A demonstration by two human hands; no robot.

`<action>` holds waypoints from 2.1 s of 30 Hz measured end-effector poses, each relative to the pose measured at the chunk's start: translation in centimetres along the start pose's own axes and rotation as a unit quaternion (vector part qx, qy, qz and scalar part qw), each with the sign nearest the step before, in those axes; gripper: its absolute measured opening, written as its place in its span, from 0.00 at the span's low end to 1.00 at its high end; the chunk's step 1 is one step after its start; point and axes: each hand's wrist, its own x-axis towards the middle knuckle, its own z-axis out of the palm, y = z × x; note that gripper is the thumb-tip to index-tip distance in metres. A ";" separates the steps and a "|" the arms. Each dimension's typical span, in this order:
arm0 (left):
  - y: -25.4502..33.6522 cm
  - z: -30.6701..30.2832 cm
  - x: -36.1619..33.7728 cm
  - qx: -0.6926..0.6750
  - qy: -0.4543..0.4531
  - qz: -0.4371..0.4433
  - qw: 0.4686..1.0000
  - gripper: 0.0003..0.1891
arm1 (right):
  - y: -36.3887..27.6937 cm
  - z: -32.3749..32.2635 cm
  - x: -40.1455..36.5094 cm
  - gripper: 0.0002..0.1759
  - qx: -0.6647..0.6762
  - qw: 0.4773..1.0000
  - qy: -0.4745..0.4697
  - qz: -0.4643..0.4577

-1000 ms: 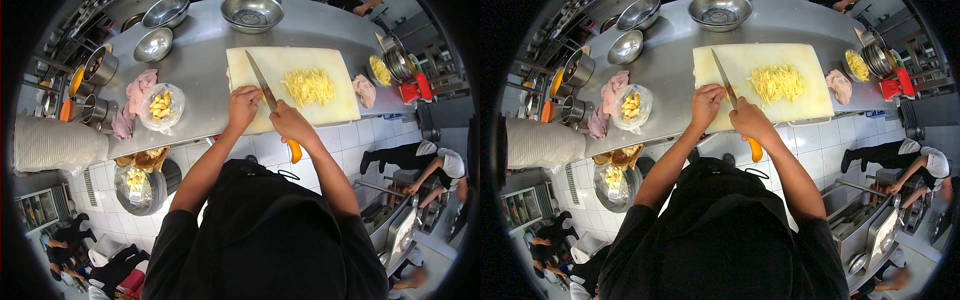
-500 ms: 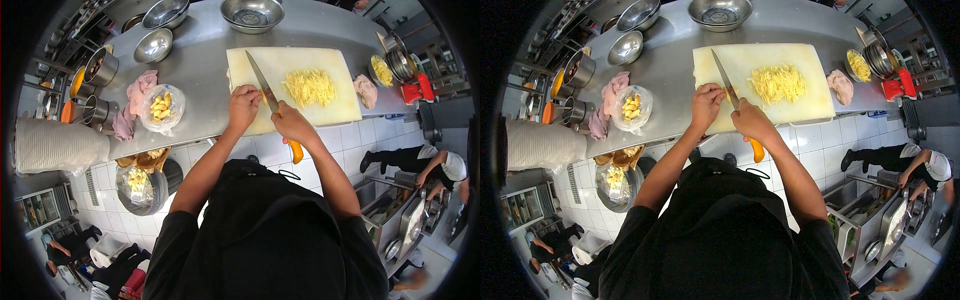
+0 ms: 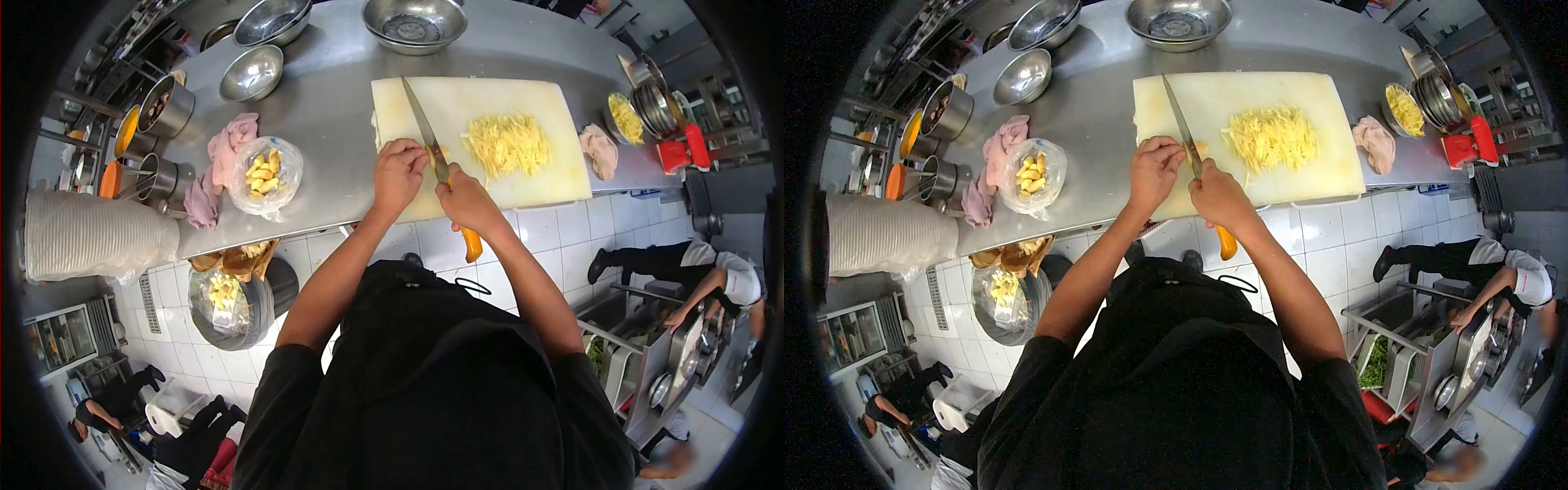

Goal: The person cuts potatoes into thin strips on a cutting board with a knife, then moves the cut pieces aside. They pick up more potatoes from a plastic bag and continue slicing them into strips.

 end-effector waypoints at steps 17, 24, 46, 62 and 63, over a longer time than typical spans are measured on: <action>-0.1 0.1 0.0 0.018 -0.008 -0.007 1.000 0.04 | -2.3 -2.4 -1.9 0.19 -0.036 0.998 -0.032 0.031; 0.0 0.1 0.0 0.016 -0.005 -0.007 1.000 0.04 | -2.4 -2.5 -1.9 0.18 -0.031 0.998 -0.034 0.034; 0.1 0.0 0.0 0.020 -0.012 -0.004 1.000 0.04 | -1.5 -1.5 -1.5 0.19 -0.015 0.999 -0.026 0.031; 0.1 0.2 0.1 0.017 0.003 0.000 1.000 0.03 | -0.9 0.1 -0.1 0.18 -0.018 1.000 0.003 0.008; 0.2 0.2 0.2 0.014 0.008 0.001 1.000 0.03 | -0.7 0.1 0.0 0.18 -0.020 1.000 0.004 0.006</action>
